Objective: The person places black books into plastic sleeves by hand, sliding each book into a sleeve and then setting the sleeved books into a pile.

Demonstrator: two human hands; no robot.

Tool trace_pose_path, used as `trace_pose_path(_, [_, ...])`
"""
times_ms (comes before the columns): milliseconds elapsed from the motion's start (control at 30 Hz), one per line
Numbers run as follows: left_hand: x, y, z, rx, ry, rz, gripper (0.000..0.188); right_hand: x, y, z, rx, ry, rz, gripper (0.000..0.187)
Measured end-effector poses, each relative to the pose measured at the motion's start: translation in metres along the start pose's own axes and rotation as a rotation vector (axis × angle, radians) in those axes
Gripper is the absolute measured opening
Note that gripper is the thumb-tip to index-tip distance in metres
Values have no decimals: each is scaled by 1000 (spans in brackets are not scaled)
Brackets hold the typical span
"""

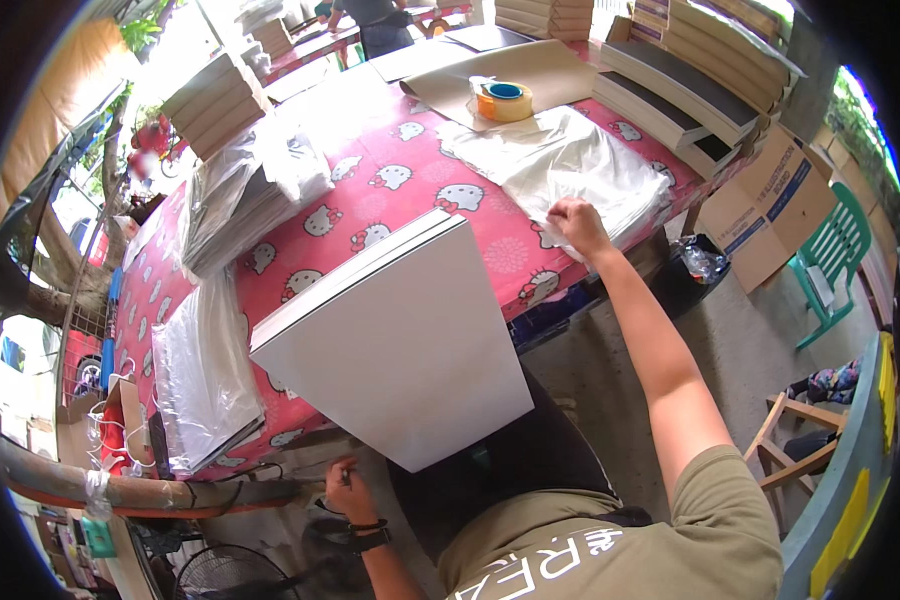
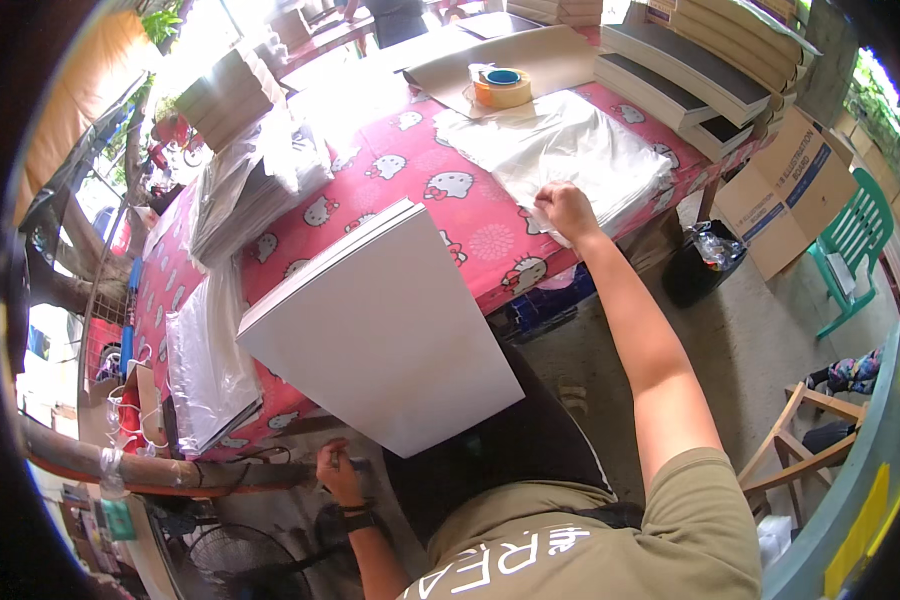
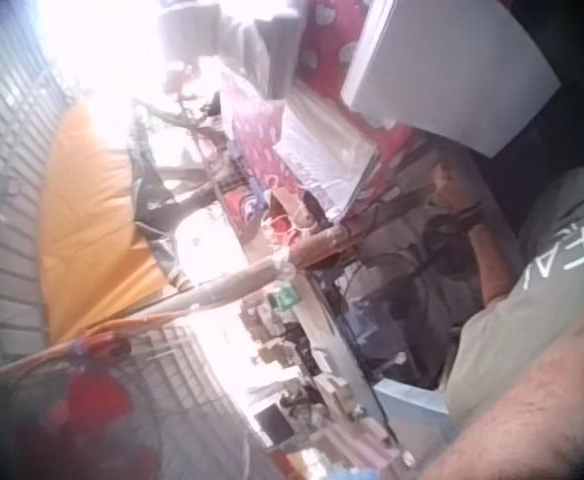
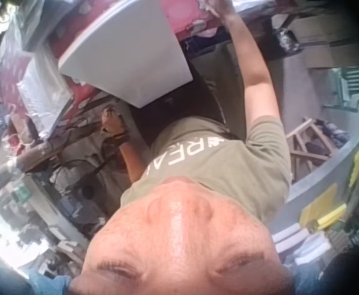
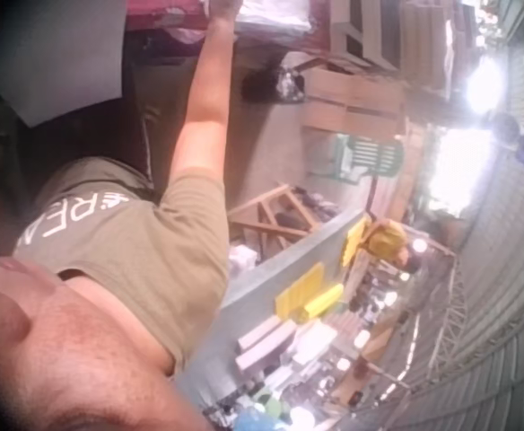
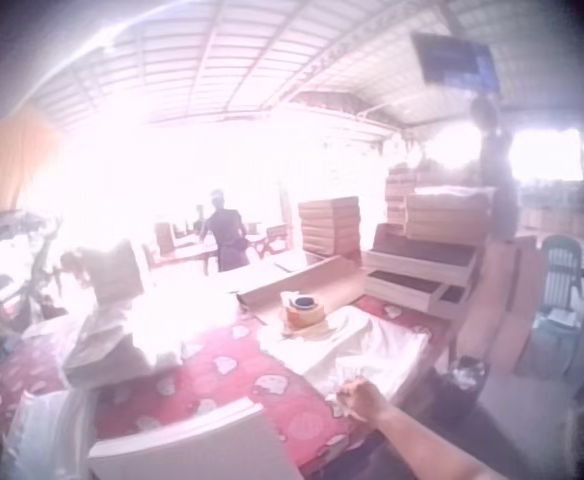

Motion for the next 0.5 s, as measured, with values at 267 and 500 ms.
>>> trace_pose_path(267, [8,-38,13,-76,58,141,12,64,-13,6,60,-369,-691,15])
trace_pose_path(500, [5,-36,10,-91,100,147,13,67,-13,5,46,-391,-790,13])
Point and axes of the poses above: each hand's wrist, its own z-axis away from the middle knuckle, its own y-axis out of the back of the hand, x = y × z, the point moved 9 cm from there along -z, towards the middle knuckle, and after that the axes turned 6 degrees about -x, right-handed, at the moved point
